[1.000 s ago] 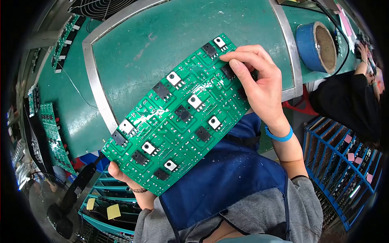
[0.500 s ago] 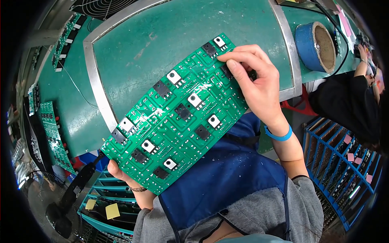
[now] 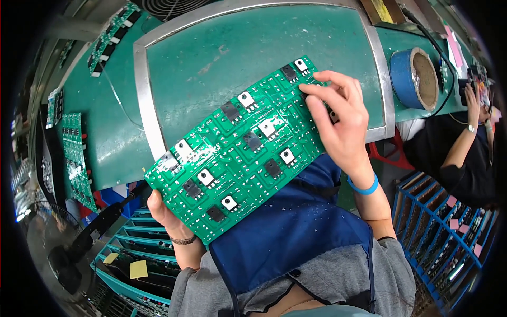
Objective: The person solders components onto a circuit board using a soldering iron and solder wire. They then check and touch the components by hand before placing the circuit board onto a stack of boards on the table.
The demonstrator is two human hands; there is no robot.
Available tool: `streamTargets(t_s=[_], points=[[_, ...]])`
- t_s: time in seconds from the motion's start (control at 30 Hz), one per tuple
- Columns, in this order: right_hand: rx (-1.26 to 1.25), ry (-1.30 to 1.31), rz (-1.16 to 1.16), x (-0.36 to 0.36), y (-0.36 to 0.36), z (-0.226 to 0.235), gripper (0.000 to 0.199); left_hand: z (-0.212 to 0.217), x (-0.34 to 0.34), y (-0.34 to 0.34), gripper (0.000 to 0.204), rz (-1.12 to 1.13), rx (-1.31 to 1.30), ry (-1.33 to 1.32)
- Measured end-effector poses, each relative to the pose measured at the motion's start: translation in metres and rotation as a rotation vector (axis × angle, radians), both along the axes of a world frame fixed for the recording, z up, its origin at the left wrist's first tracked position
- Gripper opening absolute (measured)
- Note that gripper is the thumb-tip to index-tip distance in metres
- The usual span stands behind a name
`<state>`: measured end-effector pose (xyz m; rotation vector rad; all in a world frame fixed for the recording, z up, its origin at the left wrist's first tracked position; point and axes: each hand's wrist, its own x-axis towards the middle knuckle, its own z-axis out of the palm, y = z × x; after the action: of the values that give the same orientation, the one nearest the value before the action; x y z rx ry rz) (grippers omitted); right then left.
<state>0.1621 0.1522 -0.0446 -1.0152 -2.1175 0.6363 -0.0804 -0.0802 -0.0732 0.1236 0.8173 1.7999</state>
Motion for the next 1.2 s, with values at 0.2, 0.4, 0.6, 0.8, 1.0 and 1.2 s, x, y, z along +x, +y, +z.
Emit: streamTargets(t_s=[0.2, 0.4, 0.6, 0.8, 1.0, 1.2], points=[[-0.113, 0.086, 0.144, 0.010, 0.005, -0.001, 0.016, -0.001, 0.002, -0.001, 0.063, -0.014, 0.019, 0.018], [0.010, -0.011, 0.118, 0.001, 0.002, 0.006, 0.015, 0.001, 0.008, -0.007, 0.058, -0.012, -0.068, 0.014], [-0.041, 0.086, 0.056, 0.004, 0.005, -0.001, 0.021, 0.002, 0.011, -0.007, 0.062, -0.070, -0.074, 0.066], [-0.094, 0.061, 0.109, 0.004, 0.009, 0.001, 0.020, 0.002, 0.013, -0.004, 0.062, -0.064, -0.075, 0.050], [-0.306, 0.295, 0.069, 0.009, 0.013, -0.003, 0.015, 0.001, 0.008, -0.002, 0.063, -0.085, -0.072, 0.057], [0.044, -0.021, 0.059, 0.001, 0.001, 0.008, 0.004, 0.006, 0.010, 0.003, 0.065, -0.146, -0.060, 0.077]])
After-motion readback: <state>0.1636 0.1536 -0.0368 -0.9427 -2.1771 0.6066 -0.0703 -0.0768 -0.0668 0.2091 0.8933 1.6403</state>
